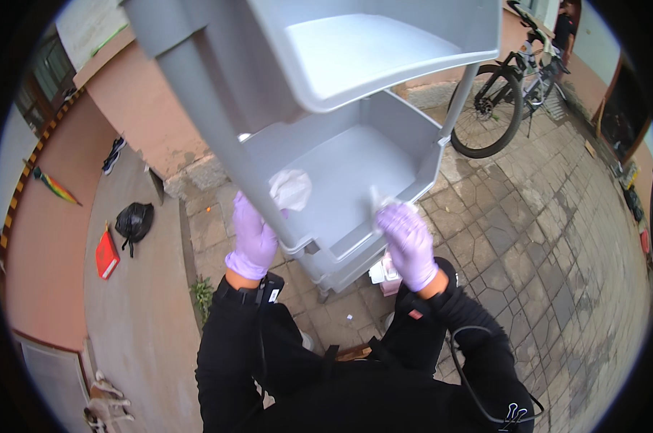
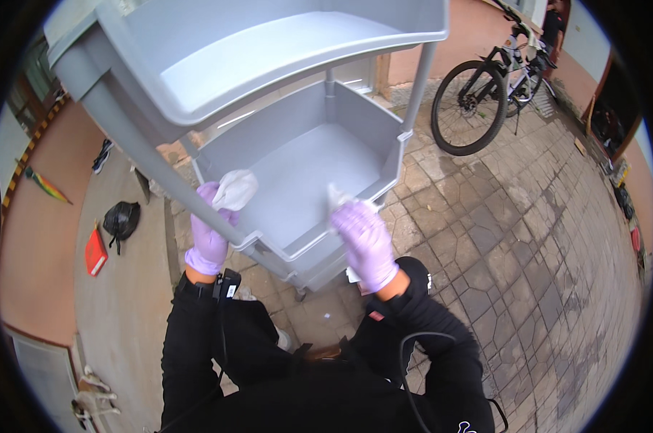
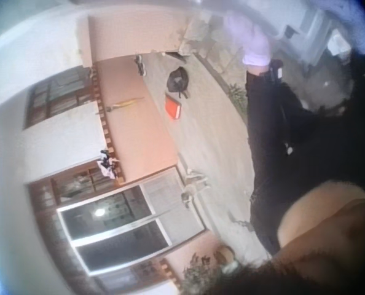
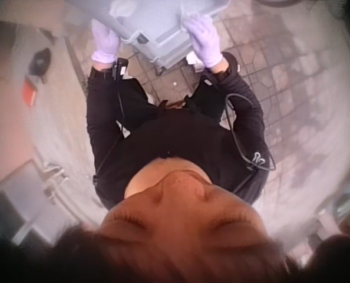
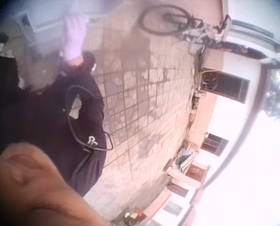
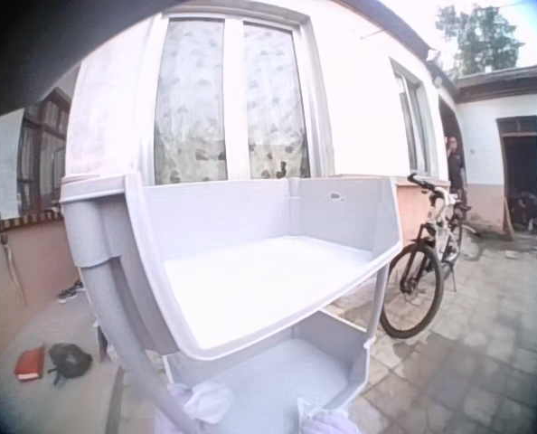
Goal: The person sits on a small stool and wipes the shelves and frame of a gray plastic utility cart using a white wipe. The person cleans the top, middle, and bottom shelves and the vertical supports of the cart.
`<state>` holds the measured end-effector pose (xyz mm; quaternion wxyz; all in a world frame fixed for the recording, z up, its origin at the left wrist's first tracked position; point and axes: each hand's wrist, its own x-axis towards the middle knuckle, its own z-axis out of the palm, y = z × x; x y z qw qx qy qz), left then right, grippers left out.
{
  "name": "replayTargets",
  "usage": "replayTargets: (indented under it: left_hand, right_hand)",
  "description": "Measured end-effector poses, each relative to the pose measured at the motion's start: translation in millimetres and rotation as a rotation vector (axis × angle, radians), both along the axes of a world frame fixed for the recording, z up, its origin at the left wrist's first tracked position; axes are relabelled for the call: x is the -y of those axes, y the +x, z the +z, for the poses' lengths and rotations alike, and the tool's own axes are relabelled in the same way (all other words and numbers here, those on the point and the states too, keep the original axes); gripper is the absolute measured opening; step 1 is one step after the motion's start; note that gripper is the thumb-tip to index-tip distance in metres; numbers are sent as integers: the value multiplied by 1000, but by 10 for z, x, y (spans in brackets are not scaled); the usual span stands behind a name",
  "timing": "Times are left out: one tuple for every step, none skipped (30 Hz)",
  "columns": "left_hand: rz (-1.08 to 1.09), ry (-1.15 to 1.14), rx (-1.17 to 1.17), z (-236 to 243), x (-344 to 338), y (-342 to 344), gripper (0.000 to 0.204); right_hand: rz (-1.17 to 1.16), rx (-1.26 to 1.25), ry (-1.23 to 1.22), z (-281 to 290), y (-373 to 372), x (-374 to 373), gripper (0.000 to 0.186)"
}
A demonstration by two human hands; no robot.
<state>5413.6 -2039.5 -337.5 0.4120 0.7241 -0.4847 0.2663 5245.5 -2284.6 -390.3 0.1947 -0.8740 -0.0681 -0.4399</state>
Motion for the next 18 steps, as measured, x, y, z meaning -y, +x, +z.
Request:
replayTargets:
  left_hand:
    - [-23,0,-148,-8,-6,-13,41]
    - [-21,-61,-176,-32,-10,-55,41]
    - [-7,-11,-82,-10,-35,-15,42]
    - [12,33,-38,-16,-55,-11,43]
    - [27,54,-71,-16,-80,12,45]
    - [43,87,-64,-26,-111,24,46]
    - [72,100,114,-23,-118,81,47]
    - [96,89,207,-38,-134,101,48]
    - [75,79,132,-55,-145,112,49]
    - [51,41,-24,-86,-145,97,50]
    - [20,12,-119,-94,-145,105,50]
    - [-8,-23,-213,-111,-136,88,51]
    - [-41,-50,-245,-108,-126,90,51]
    - [-45,-51,-257,-103,-117,79,51]
    - [-49,-52,-269,-96,-108,73,51]
    - [-26,-24,-259,-86,-102,62,50]
    - [-14,-9,-193,-71,-89,69,49]
    - [-2,5,-128,-65,-87,64,48]
  right_hand:
    - [92,39,56,-56,10,-227,40]
    - [118,-27,13,-94,-37,-437,36]
    - [145,42,92,-115,-19,-611,36]
    - [172,58,117,-121,-20,-724,35]
    - [177,82,152,-115,-25,-755,35]
    - [197,97,136,-101,-48,-774,34]
    - [189,73,169,-78,-77,-766,34]
    - [249,115,137,-42,-100,-717,33]
    - [283,118,149,3,-147,-686,32]
    - [331,144,147,60,-171,-653,31]
    - [275,178,207,127,-186,-623,29]
    - [307,218,370,198,-155,-617,33]
    - [264,193,508,272,-133,-623,30]
    - [249,196,639,335,-95,-667,27]
    - [239,192,632,398,-20,-695,24]
    - [290,187,572,434,58,-772,24]
    - [322,162,573,446,137,-898,24]
    - [343,73,569,440,202,-996,23]
